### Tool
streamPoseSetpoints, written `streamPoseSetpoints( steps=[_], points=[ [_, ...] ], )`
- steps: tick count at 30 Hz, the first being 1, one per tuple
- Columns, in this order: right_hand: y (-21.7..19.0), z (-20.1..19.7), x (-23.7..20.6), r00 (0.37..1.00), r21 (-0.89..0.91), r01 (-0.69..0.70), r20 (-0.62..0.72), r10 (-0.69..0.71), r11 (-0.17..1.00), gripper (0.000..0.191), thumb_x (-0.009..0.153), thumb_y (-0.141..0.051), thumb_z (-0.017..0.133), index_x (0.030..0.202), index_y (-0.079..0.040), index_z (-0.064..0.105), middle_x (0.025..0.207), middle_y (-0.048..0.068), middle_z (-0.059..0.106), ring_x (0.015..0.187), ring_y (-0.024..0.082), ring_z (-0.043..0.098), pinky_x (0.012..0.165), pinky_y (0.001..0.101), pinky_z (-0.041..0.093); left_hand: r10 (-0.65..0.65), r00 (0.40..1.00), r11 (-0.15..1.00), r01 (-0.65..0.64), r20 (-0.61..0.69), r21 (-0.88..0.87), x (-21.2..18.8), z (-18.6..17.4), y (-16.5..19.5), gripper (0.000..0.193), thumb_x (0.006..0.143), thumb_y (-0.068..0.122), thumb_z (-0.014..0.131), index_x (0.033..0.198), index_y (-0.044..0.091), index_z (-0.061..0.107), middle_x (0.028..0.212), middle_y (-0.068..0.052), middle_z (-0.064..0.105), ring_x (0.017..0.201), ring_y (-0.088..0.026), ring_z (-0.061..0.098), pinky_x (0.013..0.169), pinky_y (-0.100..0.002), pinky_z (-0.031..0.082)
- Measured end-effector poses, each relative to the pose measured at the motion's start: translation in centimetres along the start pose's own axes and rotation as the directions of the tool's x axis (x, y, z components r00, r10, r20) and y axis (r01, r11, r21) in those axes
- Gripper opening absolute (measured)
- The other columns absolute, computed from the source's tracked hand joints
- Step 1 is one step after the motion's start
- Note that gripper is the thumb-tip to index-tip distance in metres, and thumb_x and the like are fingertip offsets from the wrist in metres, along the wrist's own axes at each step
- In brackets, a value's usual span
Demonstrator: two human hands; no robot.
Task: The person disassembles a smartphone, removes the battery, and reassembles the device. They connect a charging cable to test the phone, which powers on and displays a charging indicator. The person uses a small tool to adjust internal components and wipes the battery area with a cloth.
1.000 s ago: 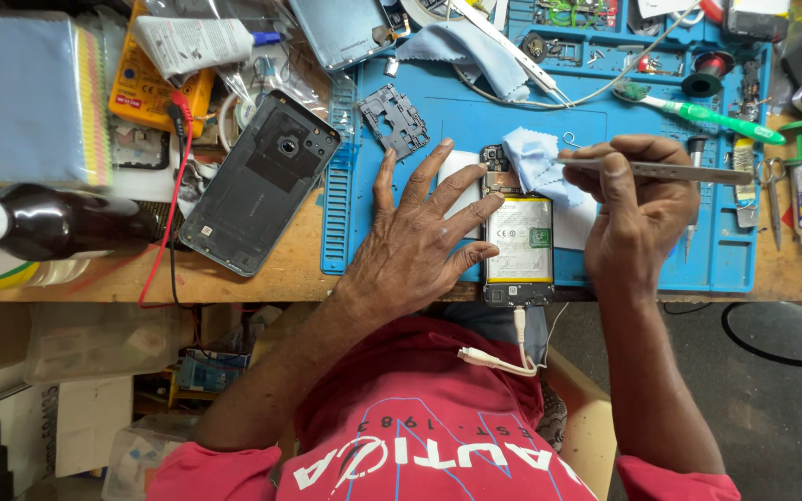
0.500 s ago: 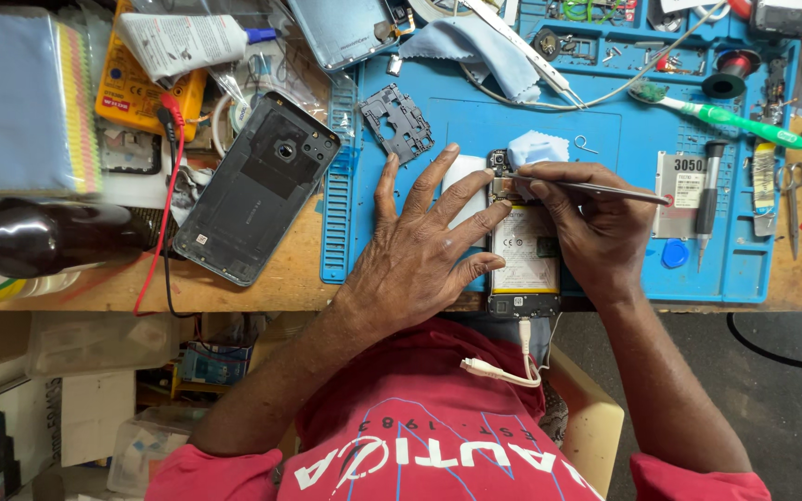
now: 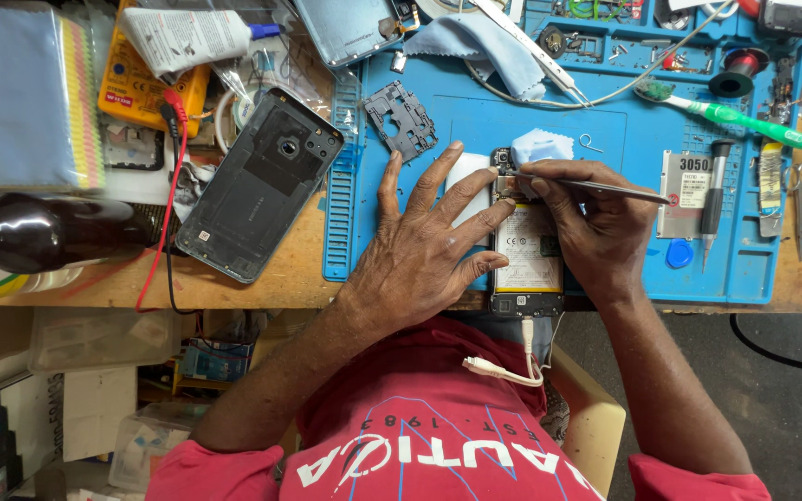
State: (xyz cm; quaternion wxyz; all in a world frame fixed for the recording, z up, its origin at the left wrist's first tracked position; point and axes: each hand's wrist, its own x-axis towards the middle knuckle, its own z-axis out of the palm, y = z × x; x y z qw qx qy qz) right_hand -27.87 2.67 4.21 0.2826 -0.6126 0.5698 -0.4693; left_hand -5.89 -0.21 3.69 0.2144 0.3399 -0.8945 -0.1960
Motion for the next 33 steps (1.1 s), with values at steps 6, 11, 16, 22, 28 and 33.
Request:
streamPoseSetpoints(
  steps=[6,11,16,22,28,33],
  points=[
    [-0.24,-0.03,-0.01,1.000,0.012,0.012,0.009,-0.012,1.000,0.012,0.105,0.005,0.070,0.117,0.004,0.069,0.111,0.014,0.075,0.105,0.018,0.075,0.093,0.0286,0.063,0.008,1.000,1.000,-0.008,-0.004,0.012,-0.04,0.00,0.05,0.052,0.098,0.055,0.061,0.139,0.023,0.064,0.155,-0.005,0.046,0.154,-0.032,0.021,0.121,-0.073,0.005],
    [-0.37,0.09,-0.03,1.000,0.021,0.004,0.008,-0.004,1.000,0.011,0.105,0.004,0.070,0.116,0.003,0.070,0.111,0.013,0.075,0.104,0.018,0.076,0.091,0.0283,0.064,-0.001,1.000,1.000,0.001,0.006,0.024,-0.19,0.04,0.19,0.052,0.098,0.055,0.061,0.139,0.023,0.064,0.155,-0.005,0.046,0.155,-0.032,0.021,0.122,-0.072,0.005],
    [-0.36,0.07,-0.14,0.999,-0.026,0.050,0.016,-0.050,0.998,0.012,0.104,0.005,0.070,0.116,0.004,0.071,0.111,0.013,0.075,0.103,0.017,0.075,0.090,0.0278,0.063,0.000,1.000,1.000,0.000,-0.001,0.020,-0.17,0.11,0.28,0.052,0.098,0.055,0.061,0.139,0.023,0.064,0.154,-0.004,0.046,0.155,-0.032,0.022,0.122,-0.072,0.005],
    [-0.26,-0.11,-0.24,0.998,0.042,-0.048,-0.029,0.049,0.998,0.010,0.105,0.003,0.070,0.115,0.003,0.071,0.111,0.012,0.077,0.102,0.016,0.074,0.090,0.0266,0.062,0.012,1.000,0.999,-0.011,-0.010,0.040,-0.33,0.04,0.50,0.051,0.099,0.053,0.061,0.140,0.024,0.064,0.155,-0.004,0.046,0.154,-0.032,0.022,0.122,-0.073,0.005],
    [-0.21,-0.04,-0.48,1.000,0.057,-0.010,-0.021,0.012,0.998,0.010,0.105,0.002,0.071,0.114,0.002,0.071,0.109,0.013,0.075,0.102,0.015,0.075,0.090,0.0276,0.063,0.005,1.000,1.000,-0.005,0.000,0.028,-0.23,0.01,0.49,0.052,0.098,0.054,0.061,0.140,0.023,0.064,0.155,-0.002,0.046,0.155,-0.032,0.021,0.122,-0.073,0.005],
    [-0.10,0.01,-0.48,1.000,0.015,0.017,-0.014,-0.016,1.000,0.011,0.105,0.002,0.071,0.115,0.003,0.071,0.109,0.013,0.075,0.102,0.016,0.074,0.090,0.0278,0.063,0.011,1.000,0.999,-0.011,-0.005,0.042,-0.26,0.19,0.47,0.052,0.099,0.053,0.061,0.141,0.022,0.063,0.156,0.001,0.046,0.155,-0.031,0.021,0.121,-0.073,0.003]
  ],
)
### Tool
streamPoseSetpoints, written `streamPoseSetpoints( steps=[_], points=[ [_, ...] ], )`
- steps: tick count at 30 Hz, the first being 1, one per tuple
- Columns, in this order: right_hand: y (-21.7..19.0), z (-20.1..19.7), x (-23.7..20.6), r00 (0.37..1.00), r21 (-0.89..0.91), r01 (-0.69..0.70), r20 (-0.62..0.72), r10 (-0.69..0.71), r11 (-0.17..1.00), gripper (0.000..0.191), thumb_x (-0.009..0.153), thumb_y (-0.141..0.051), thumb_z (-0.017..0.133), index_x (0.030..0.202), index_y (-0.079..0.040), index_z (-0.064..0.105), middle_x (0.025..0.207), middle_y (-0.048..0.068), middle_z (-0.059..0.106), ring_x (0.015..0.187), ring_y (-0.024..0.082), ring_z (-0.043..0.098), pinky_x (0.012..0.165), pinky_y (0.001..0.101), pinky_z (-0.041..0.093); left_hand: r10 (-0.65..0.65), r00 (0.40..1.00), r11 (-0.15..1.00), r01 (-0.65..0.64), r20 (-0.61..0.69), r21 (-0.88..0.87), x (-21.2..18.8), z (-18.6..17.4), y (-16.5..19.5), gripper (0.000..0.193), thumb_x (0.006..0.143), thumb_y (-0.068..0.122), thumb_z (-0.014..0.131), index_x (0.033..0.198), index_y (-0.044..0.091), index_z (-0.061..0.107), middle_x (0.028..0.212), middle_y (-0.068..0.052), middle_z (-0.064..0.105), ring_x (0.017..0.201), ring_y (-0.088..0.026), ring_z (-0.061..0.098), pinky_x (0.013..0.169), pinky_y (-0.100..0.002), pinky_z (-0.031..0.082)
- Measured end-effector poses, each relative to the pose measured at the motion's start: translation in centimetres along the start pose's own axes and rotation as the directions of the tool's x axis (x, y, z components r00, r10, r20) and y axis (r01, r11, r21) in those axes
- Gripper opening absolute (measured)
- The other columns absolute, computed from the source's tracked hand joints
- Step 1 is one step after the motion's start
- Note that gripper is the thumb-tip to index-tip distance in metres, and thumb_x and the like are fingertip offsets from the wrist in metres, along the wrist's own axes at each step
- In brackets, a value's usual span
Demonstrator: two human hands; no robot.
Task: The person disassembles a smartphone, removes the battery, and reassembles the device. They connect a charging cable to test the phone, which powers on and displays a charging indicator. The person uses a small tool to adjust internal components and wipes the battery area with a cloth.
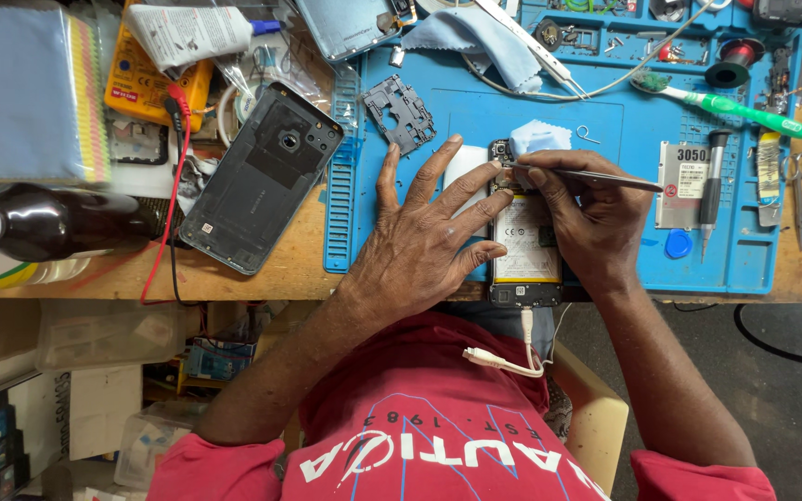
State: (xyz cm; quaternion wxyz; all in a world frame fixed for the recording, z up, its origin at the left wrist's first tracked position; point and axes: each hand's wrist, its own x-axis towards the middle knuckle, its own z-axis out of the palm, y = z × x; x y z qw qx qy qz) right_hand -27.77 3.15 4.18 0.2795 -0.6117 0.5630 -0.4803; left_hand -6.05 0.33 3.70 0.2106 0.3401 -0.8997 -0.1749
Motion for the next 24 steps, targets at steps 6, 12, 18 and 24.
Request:
streamPoseSetpoints(
  steps=[6,12,18,24],
  points=[
    [0.06,-0.02,0.04,1.000,0.017,-0.009,0.008,0.009,1.000,0.011,0.104,0.002,0.071,0.116,0.002,0.070,0.110,0.012,0.075,0.103,0.016,0.075,0.089,0.0279,0.064,-0.004,1.000,1.000,0.004,-0.014,0.012,0.05,0.20,0.07,0.052,0.098,0.052,0.063,0.141,0.023,0.063,0.155,0.002,0.047,0.152,-0.029,0.026,0.122,-0.073,0.001],
    [0.13,-0.09,-0.01,1.000,0.041,-0.012,0.012,0.012,0.999,0.012,0.105,0.002,0.070,0.117,0.002,0.070,0.112,0.013,0.075,0.106,0.018,0.075,0.092,0.0285,0.064,-0.009,1.000,1.000,0.009,-0.006,0.006,0.20,0.37,0.17,0.051,0.097,0.052,0.064,0.139,0.024,0.064,0.153,0.003,0.048,0.150,-0.029,0.030,0.122,-0.072,0.001],
    [0.13,-0.17,0.05,1.000,0.035,-0.010,0.018,0.009,0.999,0.011,0.105,0.003,0.070,0.117,0.002,0.070,0.111,0.012,0.075,0.104,0.017,0.075,0.090,0.0285,0.064,-0.002,1.000,1.000,0.002,-0.020,0.014,0.12,0.51,0.19,0.051,0.097,0.052,0.064,0.140,0.024,0.064,0.154,0.003,0.047,0.149,-0.029,0.030,0.122,-0.072,0.001],
    [-0.02,-0.12,-0.01,1.000,-0.009,-0.008,0.010,0.008,1.000,0.010,0.105,0.003,0.071,0.115,0.002,0.071,0.109,0.012,0.075,0.102,0.017,0.075,0.089,0.0282,0.063,-0.010,1.000,1.000,0.011,-0.013,0.014,0.12,0.47,0.28,0.050,0.098,0.052,0.064,0.140,0.024,0.064,0.155,0.002,0.047,0.149,-0.029,0.031,0.122,-0.072,0.001]
  ],
)
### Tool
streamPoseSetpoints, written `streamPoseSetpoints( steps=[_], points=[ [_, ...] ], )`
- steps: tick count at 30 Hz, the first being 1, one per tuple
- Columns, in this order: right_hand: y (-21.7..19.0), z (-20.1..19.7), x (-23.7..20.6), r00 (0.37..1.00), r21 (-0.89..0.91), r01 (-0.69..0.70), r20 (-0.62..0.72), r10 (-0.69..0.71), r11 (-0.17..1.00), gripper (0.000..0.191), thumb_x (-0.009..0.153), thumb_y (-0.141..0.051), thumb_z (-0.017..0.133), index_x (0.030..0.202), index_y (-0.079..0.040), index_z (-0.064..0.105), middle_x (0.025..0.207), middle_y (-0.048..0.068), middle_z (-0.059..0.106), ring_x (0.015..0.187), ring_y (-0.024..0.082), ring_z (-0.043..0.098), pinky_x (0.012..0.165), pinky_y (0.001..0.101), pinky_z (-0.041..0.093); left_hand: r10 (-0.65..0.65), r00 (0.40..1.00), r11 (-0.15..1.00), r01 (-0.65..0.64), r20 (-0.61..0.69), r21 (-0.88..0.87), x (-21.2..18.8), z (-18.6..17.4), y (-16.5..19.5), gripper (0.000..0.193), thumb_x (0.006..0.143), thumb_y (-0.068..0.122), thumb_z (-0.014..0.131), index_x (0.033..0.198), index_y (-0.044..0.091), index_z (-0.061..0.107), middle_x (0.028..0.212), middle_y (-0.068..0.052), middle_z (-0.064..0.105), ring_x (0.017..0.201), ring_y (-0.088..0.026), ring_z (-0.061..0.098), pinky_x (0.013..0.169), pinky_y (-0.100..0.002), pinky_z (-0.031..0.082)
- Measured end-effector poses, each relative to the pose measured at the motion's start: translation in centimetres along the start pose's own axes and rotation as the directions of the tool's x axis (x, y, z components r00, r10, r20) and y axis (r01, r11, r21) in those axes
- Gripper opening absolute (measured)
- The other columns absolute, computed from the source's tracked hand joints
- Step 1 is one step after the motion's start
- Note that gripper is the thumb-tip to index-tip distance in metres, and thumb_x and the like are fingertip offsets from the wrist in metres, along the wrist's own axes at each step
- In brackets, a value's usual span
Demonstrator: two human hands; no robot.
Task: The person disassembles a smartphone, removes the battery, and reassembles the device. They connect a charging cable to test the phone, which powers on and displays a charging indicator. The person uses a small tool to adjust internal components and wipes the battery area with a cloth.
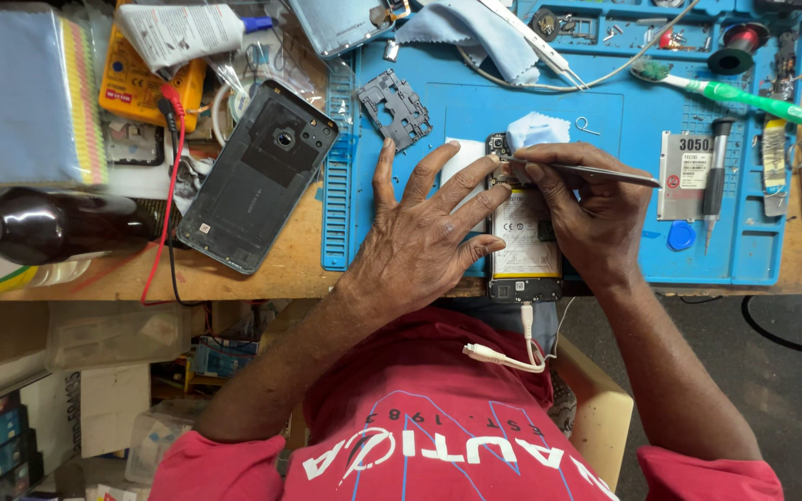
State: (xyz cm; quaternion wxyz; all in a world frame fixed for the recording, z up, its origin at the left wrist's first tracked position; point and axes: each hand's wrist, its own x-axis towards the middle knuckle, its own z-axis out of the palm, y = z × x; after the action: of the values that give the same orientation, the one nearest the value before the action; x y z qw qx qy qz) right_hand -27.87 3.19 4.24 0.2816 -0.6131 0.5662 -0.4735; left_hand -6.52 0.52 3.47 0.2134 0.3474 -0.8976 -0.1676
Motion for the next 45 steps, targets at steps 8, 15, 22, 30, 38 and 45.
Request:
streamPoseSetpoints(
  steps=[8,15,22,30,38,45],
  points=[
    [0.1,-0.2,0.2,1.000,0.011,0.010,0.011,-0.010,1.000,0.011,0.105,0.002,0.071,0.116,0.001,0.071,0.110,0.011,0.076,0.103,0.017,0.076,0.090,0.0280,0.065,-0.005,1.000,1.000,0.005,-0.002,-0.008,0.1,0.0,0.1,0.052,0.097,0.053,0.064,0.140,0.024,0.064,0.155,0.003,0.047,0.149,-0.029,0.032,0.122,-0.072,0.002],
    [0.2,-0.1,-0.1,1.000,-0.013,0.018,-0.019,-0.019,1.000,0.011,0.105,0.003,0.071,0.116,0.002,0.072,0.111,0.013,0.075,0.103,0.017,0.074,0.089,0.0283,0.063,0.008,1.000,1.000,-0.008,-0.002,0.005,0.0,0.1,0.0,0.052,0.097,0.052,0.065,0.140,0.023,0.064,0.153,0.000,0.049,0.149,-0.030,0.033,0.122,-0.072,0.003],
    [0.3,-0.2,0.0,0.998,0.142,-0.055,-0.005,0.056,0.988,0.011,0.105,0.002,0.069,0.116,0.002,0.070,0.109,0.011,0.076,0.103,0.015,0.075,0.091,0.0277,0.064,0.001,1.000,1.000,-0.001,0.001,-0.006,0.0,-0.2,0.2,0.050,0.098,0.051,0.064,0.139,0.023,0.064,0.153,0.000,0.050,0.148,-0.030,0.033,0.122,-0.072,0.004],
    [0.2,-0.1,-0.2,1.000,0.025,0.002,-0.015,-0.001,1.000,0.011,0.105,0.003,0.070,0.116,0.002,0.071,0.109,0.013,0.075,0.101,0.017,0.074,0.089,0.0287,0.063,0.006,1.000,1.000,-0.006,0.002,-0.010,-0.2,-0.5,0.3,0.050,0.099,0.051,0.063,0.140,0.022,0.064,0.153,0.000,0.049,0.149,-0.030,0.033,0.123,-0.071,0.006],
    [0.2,-3.7,0.0,0.969,0.231,0.088,-0.247,-0.029,0.969,0.021,0.110,-0.009,0.067,0.128,-0.002,0.058,0.104,0.010,0.075,0.096,0.015,0.077,0.087,0.0303,0.067,0.022,0.999,0.998,-0.023,-0.029,-0.057,-0.1,-0.9,0.3,0.052,0.097,0.048,0.065,0.141,0.020,0.063,0.152,-0.004,0.050,0.148,-0.032,0.033,0.123,-0.068,0.010],
    [-3.4,-12.3,-3.5,0.860,-0.291,-0.507,-0.107,0.499,0.812,0.048,0.090,-0.012,0.075,0.136,-0.002,0.065,0.067,0.002,0.061,0.056,0.007,0.053,0.049,0.0253,0.044,0.004,0.997,0.990,-0.016,-0.083,-0.139,-0.1,-1.1,0.5,0.044,0.092,0.039,0.073,0.128,0.015,0.069,0.141,-0.009,0.057,0.145,-0.035,0.037,0.121,-0.066,0.018]
  ],
)
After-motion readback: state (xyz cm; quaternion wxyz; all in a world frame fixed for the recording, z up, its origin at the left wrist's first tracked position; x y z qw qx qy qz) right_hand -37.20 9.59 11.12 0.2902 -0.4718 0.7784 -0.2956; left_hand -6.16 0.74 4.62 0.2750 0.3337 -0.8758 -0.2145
